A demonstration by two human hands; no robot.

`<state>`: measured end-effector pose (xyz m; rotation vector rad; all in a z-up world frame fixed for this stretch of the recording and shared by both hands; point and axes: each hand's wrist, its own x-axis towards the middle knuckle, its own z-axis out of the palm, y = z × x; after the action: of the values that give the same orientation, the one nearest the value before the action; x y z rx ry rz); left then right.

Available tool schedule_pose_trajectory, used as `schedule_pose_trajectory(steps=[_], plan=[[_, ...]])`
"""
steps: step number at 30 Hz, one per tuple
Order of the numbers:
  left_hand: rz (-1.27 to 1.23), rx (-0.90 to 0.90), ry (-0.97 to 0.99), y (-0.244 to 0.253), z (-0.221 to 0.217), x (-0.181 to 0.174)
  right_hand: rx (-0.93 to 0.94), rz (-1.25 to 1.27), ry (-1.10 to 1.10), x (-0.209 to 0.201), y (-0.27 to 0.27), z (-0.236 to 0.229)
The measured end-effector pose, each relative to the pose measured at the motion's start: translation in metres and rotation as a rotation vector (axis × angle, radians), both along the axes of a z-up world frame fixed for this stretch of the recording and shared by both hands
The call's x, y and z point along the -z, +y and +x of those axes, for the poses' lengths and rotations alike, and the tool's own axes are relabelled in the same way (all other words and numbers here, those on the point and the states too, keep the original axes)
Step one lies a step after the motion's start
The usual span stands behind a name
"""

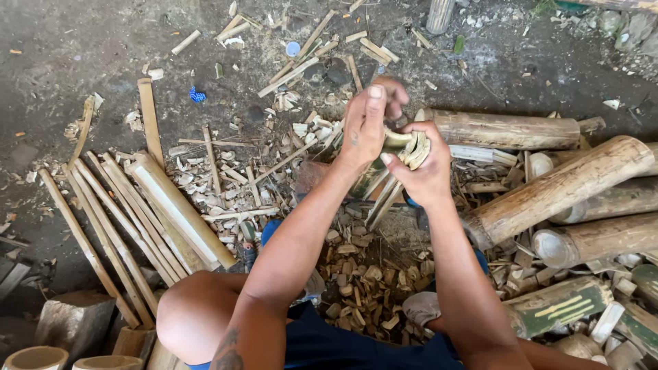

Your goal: The person uses a machete to split a hollow bamboo tube into thin strips. They repeatedly strike the bamboo against a wooden block, peel away the resulting strips, and set them aside. The process is repeated with several bamboo pieces.

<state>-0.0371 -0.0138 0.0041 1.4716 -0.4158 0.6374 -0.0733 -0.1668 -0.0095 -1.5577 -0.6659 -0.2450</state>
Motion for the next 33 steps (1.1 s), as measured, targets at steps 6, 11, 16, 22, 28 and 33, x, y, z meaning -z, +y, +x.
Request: schedule_pose_trajectory(steps=[6,11,16,22,28,33], plan=[[-0.146,0.091,-0.017,0.002,0.005,0.006,0.022,0.065,-0.013,0.009,0.010,-0.001],[-0.014,-0.355,-0.094,-0.013,-0.001,0.007,-0.015,0.173,-0.044,0.008,0.004,0.000],[-0.091,0.080,0.049,-0.018,0.009,0.020,-0.069,0.157,0.037,0.009,-0.015,0.000],[0.073,-0.035,-0.030,-0.011,0.054,0.037,0.098,0.151,-0.088,0.017,-0.004,0.002],[0.098,-0.132,-0.023,-0.006,0.059,0.021,0.203,0.106,-0.066,0.013,0.009,-0.020],[0.167,-0.180,-0.040,-0.019,0.069,0.032,0.211,0.144,-0.097,0.012,0.006,-0.032]])
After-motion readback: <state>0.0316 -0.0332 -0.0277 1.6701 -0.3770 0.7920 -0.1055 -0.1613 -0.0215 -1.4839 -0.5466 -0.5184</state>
